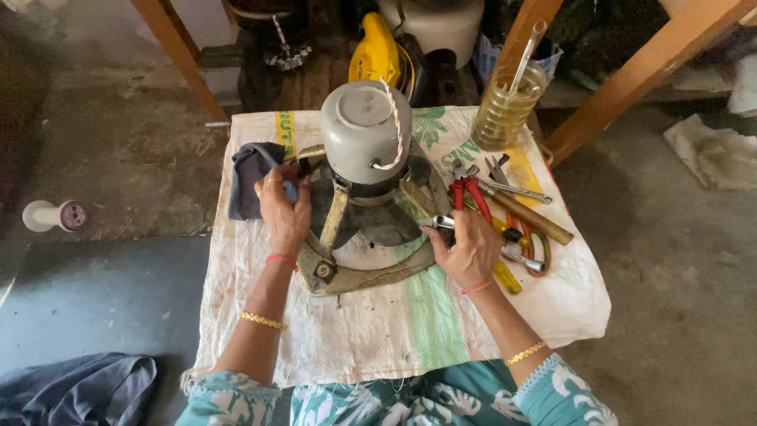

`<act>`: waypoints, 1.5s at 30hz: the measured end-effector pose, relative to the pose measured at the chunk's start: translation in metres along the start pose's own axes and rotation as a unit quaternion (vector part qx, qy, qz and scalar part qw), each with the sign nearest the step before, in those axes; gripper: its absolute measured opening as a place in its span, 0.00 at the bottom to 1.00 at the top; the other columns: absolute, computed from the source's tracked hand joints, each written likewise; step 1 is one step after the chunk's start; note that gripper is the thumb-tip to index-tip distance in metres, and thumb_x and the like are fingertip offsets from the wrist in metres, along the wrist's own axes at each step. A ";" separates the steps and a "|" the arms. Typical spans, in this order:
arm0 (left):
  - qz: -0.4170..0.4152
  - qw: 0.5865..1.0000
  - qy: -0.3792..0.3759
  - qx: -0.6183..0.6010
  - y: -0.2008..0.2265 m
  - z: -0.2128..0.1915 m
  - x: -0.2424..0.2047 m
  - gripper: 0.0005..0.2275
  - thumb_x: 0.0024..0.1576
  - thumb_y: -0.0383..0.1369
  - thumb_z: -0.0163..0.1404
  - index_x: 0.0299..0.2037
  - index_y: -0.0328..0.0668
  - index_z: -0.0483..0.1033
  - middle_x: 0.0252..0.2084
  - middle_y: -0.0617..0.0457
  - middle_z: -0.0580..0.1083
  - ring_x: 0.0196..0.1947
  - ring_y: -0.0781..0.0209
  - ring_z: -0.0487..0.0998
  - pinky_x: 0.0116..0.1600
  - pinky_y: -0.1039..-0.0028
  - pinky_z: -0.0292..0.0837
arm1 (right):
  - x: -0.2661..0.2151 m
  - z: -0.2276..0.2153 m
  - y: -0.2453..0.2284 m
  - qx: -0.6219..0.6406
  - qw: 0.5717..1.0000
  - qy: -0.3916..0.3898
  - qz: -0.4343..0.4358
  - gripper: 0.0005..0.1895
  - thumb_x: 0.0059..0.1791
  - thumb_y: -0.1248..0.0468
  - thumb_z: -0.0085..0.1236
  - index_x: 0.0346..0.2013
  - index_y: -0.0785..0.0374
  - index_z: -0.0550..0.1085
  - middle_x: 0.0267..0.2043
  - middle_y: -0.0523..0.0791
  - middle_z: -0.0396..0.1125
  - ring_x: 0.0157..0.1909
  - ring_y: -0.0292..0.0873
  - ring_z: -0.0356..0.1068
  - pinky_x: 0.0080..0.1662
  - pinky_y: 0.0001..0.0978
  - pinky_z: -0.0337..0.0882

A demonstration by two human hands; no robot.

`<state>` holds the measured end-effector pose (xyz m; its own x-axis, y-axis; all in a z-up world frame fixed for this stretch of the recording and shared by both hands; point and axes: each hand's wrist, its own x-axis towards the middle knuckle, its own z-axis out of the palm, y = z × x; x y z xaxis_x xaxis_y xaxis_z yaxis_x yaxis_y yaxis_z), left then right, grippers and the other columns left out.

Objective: The person uses a wrench to tighten bolts on the base of a small grey appliance. They rotate the appliance to access different bolts and use a cloth to wipe the base during the process.

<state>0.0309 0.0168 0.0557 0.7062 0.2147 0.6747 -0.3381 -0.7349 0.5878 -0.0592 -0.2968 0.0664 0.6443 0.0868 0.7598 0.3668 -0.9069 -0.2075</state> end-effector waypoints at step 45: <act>-0.062 0.926 -0.344 -0.143 -0.049 0.058 0.105 0.09 0.50 0.24 0.59 0.41 0.33 0.84 0.32 0.53 0.79 0.33 0.70 0.73 0.40 0.73 0.72 | 0.030 0.003 -0.009 0.028 0.972 -0.162 0.170 0.17 0.39 0.53 0.70 0.28 0.62 0.77 0.25 0.54 0.72 0.31 0.60 0.74 0.35 0.52 0.71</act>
<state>0.1578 0.0379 0.0710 0.9464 -0.2472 0.2079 -0.3095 -0.5100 0.8025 -0.0407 -0.2846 0.0891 0.9089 -0.0805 0.4092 0.1254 -0.8831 -0.4522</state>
